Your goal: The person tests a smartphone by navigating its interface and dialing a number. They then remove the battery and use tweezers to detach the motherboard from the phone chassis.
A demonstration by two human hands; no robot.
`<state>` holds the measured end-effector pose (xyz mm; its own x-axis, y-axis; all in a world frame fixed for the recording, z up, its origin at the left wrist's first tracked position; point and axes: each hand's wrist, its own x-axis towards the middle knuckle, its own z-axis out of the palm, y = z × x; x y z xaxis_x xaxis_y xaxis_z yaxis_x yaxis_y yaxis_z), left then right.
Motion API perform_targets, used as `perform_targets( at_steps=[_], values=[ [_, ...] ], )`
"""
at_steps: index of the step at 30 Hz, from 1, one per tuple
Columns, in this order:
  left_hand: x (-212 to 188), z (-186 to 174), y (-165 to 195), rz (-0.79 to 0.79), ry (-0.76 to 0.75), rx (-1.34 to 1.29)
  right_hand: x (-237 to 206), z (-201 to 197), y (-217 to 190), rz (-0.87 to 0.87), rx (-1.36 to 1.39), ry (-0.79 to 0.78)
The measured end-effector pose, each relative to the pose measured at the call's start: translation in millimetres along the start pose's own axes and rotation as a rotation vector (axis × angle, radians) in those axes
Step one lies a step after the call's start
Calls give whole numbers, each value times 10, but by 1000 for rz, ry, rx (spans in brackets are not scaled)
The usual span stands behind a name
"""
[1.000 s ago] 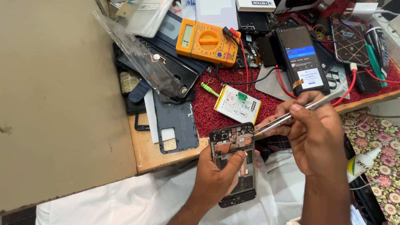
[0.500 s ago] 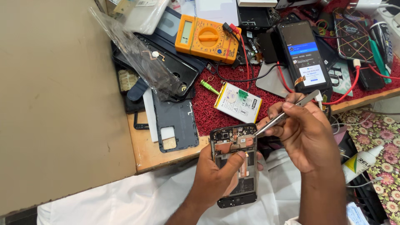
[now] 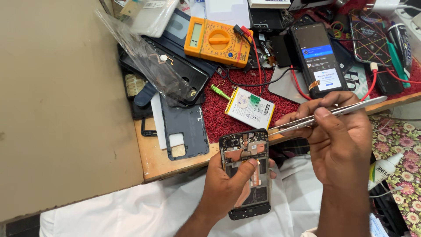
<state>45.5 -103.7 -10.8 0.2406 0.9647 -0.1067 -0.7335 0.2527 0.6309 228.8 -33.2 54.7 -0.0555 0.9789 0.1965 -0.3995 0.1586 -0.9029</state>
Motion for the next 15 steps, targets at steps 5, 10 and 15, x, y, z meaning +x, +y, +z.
perform_targets(
  at_steps=[5, 10, 15],
  values=[
    [-10, 5, -12, 23, -6, -10, 3, 16, -2, 17, 11, -12],
    [-5, 8, 2, 10, -23, -9, 58, -107, 85, 102, 114, -46],
    [16, 18, 4, -57, 20, -3, 105, -214, 197, 152, 200, -36]
  ],
)
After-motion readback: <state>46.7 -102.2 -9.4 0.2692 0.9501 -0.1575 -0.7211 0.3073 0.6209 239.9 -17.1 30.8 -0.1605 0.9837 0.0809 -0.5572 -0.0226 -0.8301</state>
